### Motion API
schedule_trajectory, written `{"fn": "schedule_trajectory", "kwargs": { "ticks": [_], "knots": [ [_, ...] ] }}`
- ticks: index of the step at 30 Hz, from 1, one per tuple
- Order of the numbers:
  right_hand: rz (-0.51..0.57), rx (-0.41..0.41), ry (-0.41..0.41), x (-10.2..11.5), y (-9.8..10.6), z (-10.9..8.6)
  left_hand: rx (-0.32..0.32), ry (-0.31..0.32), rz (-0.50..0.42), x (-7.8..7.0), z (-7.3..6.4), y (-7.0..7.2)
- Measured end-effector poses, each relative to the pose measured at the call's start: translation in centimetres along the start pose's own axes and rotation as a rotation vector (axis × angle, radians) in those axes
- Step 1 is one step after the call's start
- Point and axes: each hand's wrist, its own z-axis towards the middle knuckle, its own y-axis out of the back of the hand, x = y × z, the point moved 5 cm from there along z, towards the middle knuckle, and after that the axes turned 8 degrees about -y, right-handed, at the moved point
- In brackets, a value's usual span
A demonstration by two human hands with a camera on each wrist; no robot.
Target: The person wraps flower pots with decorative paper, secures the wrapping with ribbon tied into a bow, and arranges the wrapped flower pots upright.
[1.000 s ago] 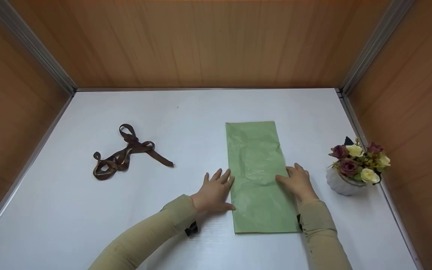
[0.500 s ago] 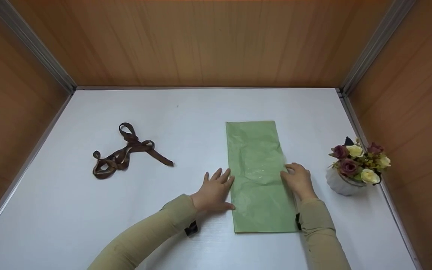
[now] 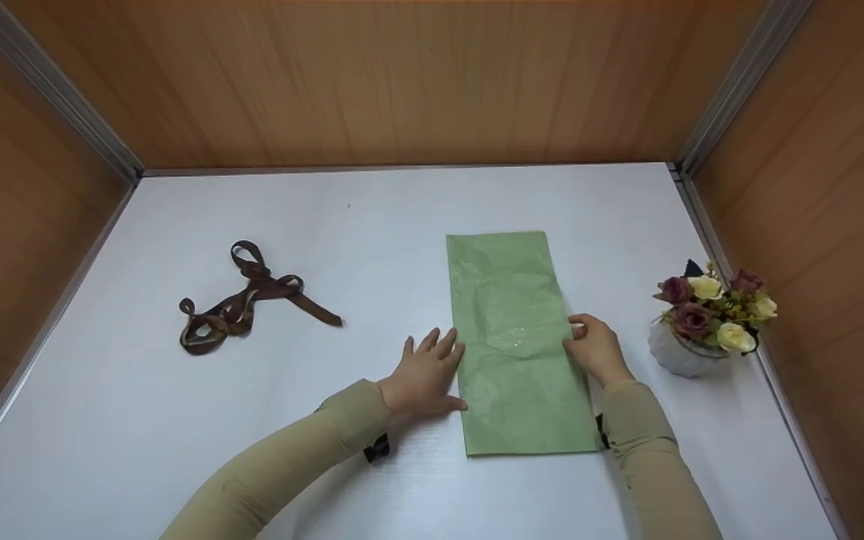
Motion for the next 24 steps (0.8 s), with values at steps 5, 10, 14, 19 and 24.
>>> {"fn": "schedule_trajectory", "kwargs": {
  "ticks": [5, 10, 14, 19, 24],
  "knots": [
    [-0.024, 0.04, -0.002, 0.8, 0.6, -0.1, 0.003, -0.011, -0.007, 0.1, -0.1, 0.2],
    [0.008, 0.097, -0.017, 1.1, 0.9, -0.5, 0.008, -0.004, -0.014, 0.2, -0.1, 0.1],
    [0.036, 0.113, -0.017, 1.2, 1.2, -0.8, 0.008, -0.005, -0.004, 0.1, -0.2, 0.0],
    [0.085, 0.133, -0.011, 1.8, 1.5, -1.2, 0.015, 0.0, 0.007, 0.0, -0.1, 0.1],
    [0.11, 0.157, -0.009, 2.8, 1.9, -1.7, 0.021, 0.002, 0.028, 0.1, -0.2, 0.2]
  ]
}}
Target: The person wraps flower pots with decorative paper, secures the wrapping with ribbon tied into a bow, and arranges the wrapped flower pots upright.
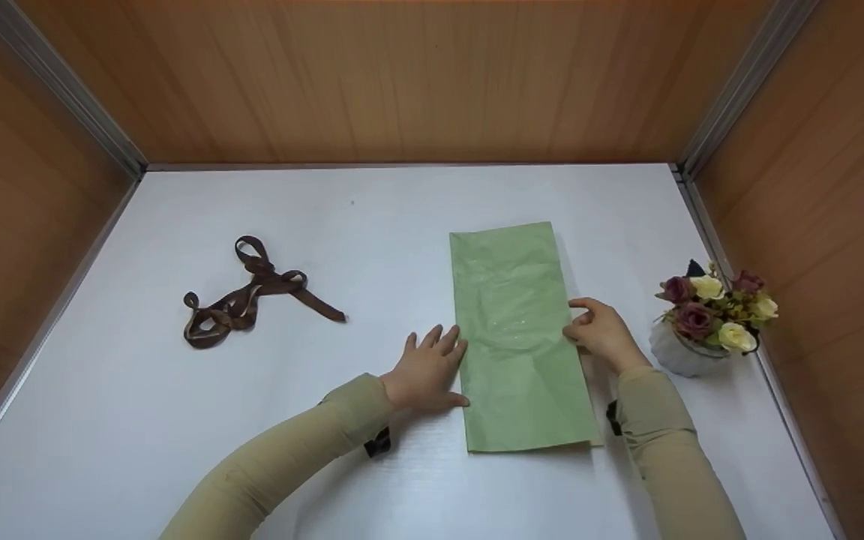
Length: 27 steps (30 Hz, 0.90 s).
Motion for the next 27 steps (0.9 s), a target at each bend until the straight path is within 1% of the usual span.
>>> {"fn": "schedule_trajectory", "kwargs": {
  "ticks": [7, 11, 13, 15, 17, 20, 22, 24, 27],
  "knots": [
    [0.04, 0.038, 0.042, 1.0, 1.0, -0.6, -0.016, -0.022, -0.047, 0.0, 0.2, 0.5],
    [0.075, 0.061, 0.047, 1.5, 1.2, -1.0, -0.042, -0.044, -0.08, -0.1, 0.2, 1.3],
    [0.095, 0.068, 0.052, 1.8, 1.4, -1.2, -0.08, -0.067, -0.098, -0.2, 0.2, 2.1],
    [0.111, 0.071, 0.061, 2.2, 1.6, -1.4, -0.156, -0.107, -0.12, -0.3, 0.2, 3.3],
    [0.121, 0.074, 0.075, 2.8, 1.6, -1.6, -0.245, -0.148, -0.159, -0.4, 0.1, 4.6],
    [0.126, 0.087, 0.09, 3.7, 1.4, -1.8, -0.35, -0.198, -0.278, -0.3, -0.2, 6.6],
    [0.131, 0.097, 0.101, 4.3, 1.0, -1.9, -0.386, -0.206, -0.404, -0.1, -0.5, 7.7],
    [0.144, 0.107, 0.115, 4.9, 0.6, -2.0, -0.409, -0.203, -0.54, 0.2, -0.6, 8.6],
    [0.17, 0.118, 0.14, 5.7, -0.2, -2.2, -0.441, -0.184, -0.749, 0.7, -0.6, 9.5]
  ]
}}
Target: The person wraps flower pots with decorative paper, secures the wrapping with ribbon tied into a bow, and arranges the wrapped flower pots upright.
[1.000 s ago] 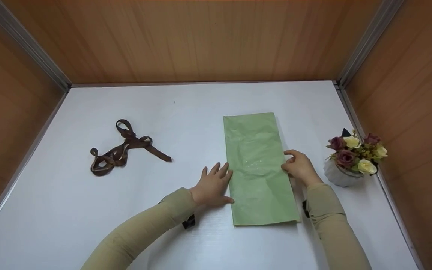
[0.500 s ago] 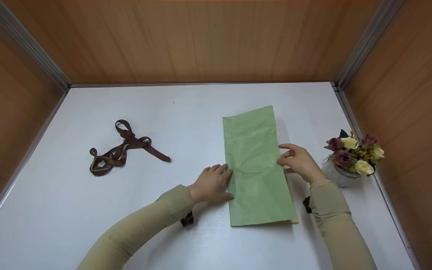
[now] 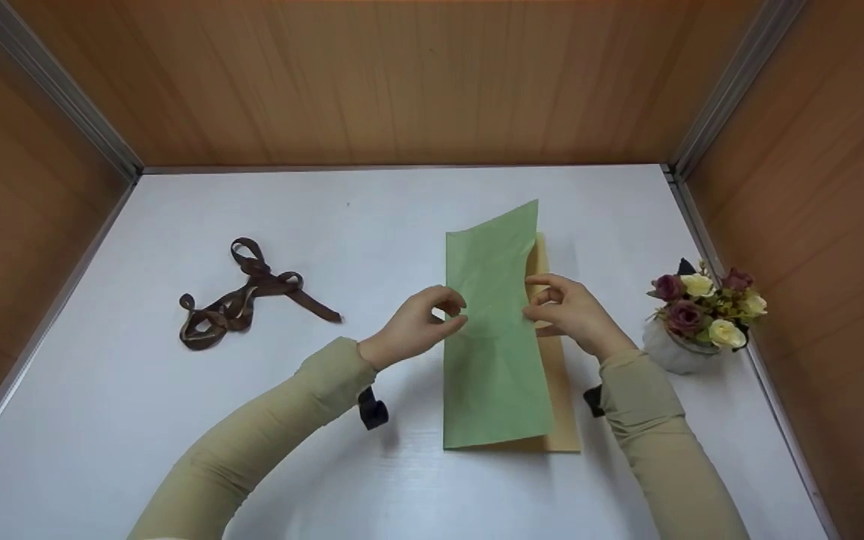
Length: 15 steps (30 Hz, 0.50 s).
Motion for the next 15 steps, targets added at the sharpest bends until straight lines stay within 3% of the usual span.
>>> {"fn": "schedule_trajectory", "kwargs": {
  "ticks": [4, 10, 12, 15],
  "knots": [
    [0.033, 0.025, 0.029, 1.0, -1.2, 0.1, -0.064, 0.073, -0.227, 0.2, 0.4, 0.5],
    [0.078, 0.061, 0.067, 2.4, -3.2, 0.3, -0.112, 0.194, -0.543, 0.2, 0.4, 0.3],
    [0.085, 0.069, 0.076, 2.9, -3.8, 0.2, -0.121, 0.21, -0.606, 0.1, 0.4, 0.4],
    [0.101, 0.082, 0.09, 3.6, -4.6, 0.2, -0.135, 0.206, -0.631, -0.2, 0.5, 0.7]
  ]
}}
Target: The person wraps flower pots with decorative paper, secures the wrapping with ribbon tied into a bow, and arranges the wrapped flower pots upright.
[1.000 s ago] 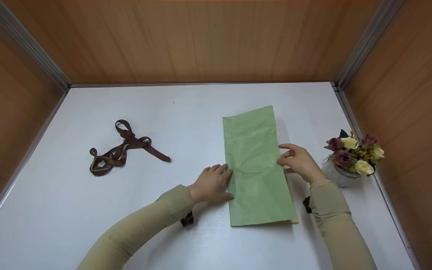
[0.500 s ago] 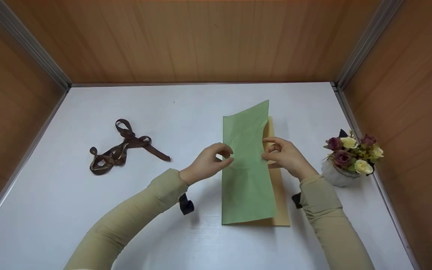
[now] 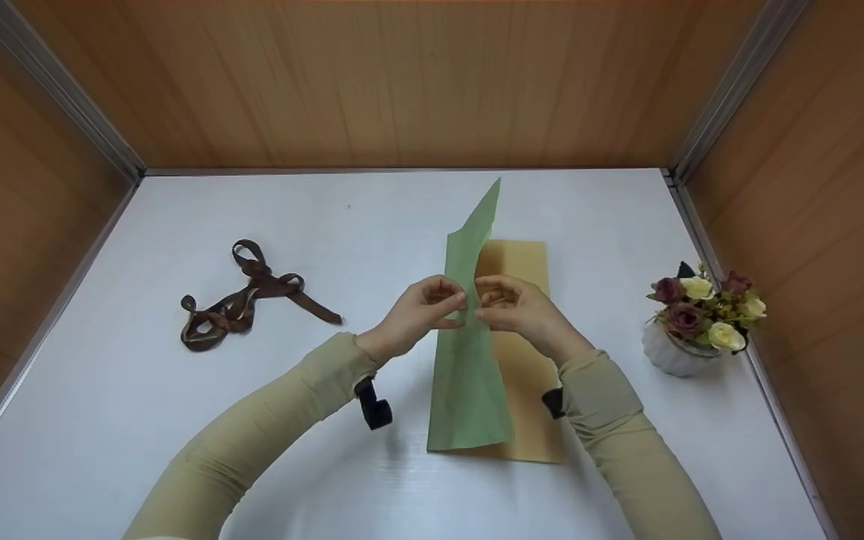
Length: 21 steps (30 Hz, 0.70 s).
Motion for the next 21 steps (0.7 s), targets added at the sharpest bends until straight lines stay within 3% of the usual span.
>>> {"fn": "schedule_trajectory", "kwargs": {
  "ticks": [7, 16, 19, 21],
  "knots": [
    [0.103, 0.06, 0.048, 0.8, -1.7, 0.5, -0.032, -0.039, -0.017, -0.8, -0.1, 0.8],
    [0.226, 0.201, 0.139, 0.7, -2.9, 1.0, -0.06, -0.031, -0.069, -1.0, -0.5, 1.8],
    [0.149, 0.149, 0.11, -0.1, -2.8, 1.5, -0.089, -0.025, -0.102, -0.7, -0.7, 2.4],
    [0.018, 0.075, 0.064, -1.3, -2.3, 2.1, -0.112, -0.026, -0.12, -0.5, -0.8, 2.8]
  ]
}}
